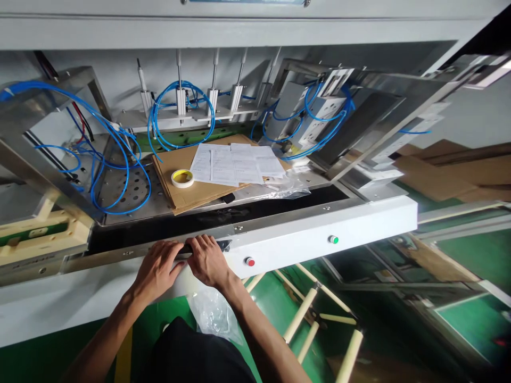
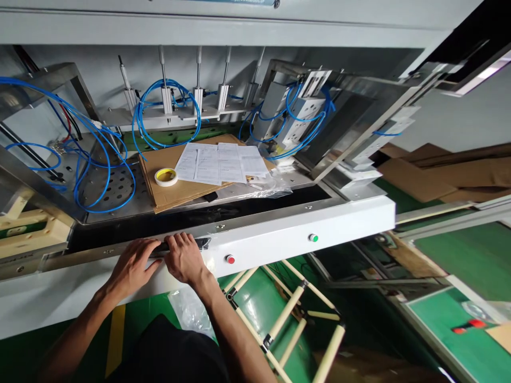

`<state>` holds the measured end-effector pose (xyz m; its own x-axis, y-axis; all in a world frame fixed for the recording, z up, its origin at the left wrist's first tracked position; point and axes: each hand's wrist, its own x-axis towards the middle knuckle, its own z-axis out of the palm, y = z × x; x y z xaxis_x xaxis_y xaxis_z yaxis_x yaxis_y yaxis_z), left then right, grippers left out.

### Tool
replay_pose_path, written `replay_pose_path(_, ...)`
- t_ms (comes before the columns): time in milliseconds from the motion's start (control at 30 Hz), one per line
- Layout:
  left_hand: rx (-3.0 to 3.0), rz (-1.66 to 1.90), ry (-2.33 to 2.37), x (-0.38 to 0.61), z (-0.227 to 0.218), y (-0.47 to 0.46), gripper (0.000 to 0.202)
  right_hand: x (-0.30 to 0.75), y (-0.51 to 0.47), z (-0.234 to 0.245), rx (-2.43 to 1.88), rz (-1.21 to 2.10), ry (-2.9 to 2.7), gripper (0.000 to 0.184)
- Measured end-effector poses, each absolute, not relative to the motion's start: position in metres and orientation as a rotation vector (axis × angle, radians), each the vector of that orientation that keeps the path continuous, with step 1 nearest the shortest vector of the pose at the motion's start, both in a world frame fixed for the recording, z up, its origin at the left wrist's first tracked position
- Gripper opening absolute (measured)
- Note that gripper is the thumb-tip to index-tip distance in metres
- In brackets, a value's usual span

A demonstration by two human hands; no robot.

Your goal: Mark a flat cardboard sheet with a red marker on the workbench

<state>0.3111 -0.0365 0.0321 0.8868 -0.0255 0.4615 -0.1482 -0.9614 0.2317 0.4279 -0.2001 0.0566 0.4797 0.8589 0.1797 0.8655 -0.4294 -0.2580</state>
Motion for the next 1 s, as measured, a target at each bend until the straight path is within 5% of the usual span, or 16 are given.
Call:
replay_pose_path(300,2.805,0.510,-0.056,0.324,0.014,-0.032,0.066,0.445,-0.183,0.045,-2.453,-0.030,-1.440,0.014)
replay_pose_path(733,2.917,0.451,-0.128,0.326,0.028,-0.029,0.046,0.398,-0.217,0.023,-2.197,-0.392,-1.033,0.026)
replay_pose_path(1000,2.578,0.189,-0.047,0.304,0.038,-0.036,0.030,0.342,-0.229,-0.011,-1.664,0.402,-0.191,0.041)
